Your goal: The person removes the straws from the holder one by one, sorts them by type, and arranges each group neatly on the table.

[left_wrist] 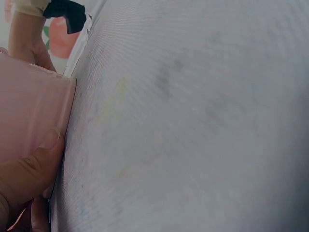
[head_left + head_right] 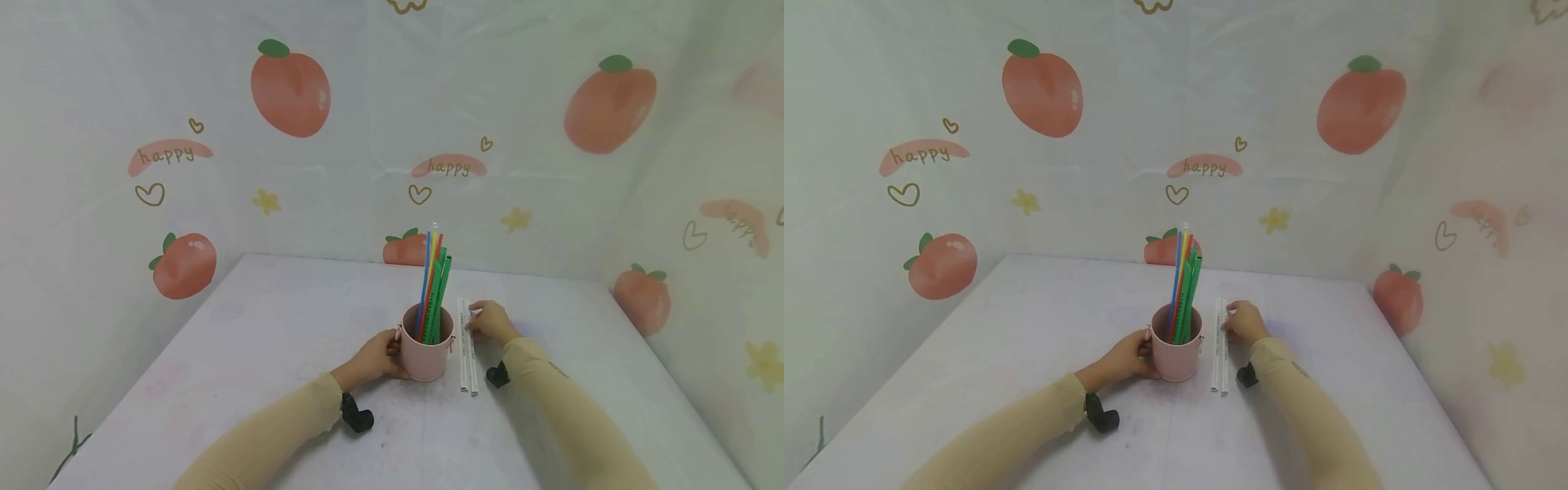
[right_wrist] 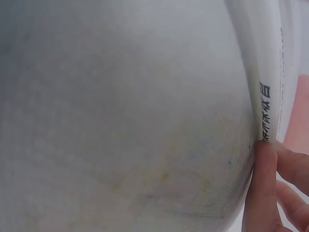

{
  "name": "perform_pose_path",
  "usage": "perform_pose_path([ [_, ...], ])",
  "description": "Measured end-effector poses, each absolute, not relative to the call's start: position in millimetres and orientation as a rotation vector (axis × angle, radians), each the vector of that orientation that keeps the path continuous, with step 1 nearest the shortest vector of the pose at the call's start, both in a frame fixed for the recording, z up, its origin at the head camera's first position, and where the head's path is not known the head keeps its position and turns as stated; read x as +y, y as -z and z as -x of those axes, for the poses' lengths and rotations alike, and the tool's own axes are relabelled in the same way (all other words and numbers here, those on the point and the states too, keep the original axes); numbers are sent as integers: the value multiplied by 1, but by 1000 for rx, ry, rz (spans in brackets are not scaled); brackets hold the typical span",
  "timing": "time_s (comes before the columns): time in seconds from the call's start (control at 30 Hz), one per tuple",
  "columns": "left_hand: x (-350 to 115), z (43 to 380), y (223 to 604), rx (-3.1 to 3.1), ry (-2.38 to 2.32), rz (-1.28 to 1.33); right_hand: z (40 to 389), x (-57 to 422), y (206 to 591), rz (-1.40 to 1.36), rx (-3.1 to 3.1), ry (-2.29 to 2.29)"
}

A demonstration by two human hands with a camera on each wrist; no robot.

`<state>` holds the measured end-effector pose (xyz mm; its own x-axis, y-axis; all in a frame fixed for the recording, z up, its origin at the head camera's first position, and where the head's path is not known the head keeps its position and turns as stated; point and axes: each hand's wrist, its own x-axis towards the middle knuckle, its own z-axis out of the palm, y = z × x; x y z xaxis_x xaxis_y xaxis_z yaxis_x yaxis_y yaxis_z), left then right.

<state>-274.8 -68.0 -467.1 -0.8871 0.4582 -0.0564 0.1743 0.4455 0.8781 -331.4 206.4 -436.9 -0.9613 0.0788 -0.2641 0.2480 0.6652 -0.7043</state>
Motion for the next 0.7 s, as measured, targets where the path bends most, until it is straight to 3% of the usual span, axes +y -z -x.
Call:
perform_pose_path([
  [0.7, -68, 274, 467, 2422, -1416, -553, 332, 203, 438, -251, 2716, 1086],
])
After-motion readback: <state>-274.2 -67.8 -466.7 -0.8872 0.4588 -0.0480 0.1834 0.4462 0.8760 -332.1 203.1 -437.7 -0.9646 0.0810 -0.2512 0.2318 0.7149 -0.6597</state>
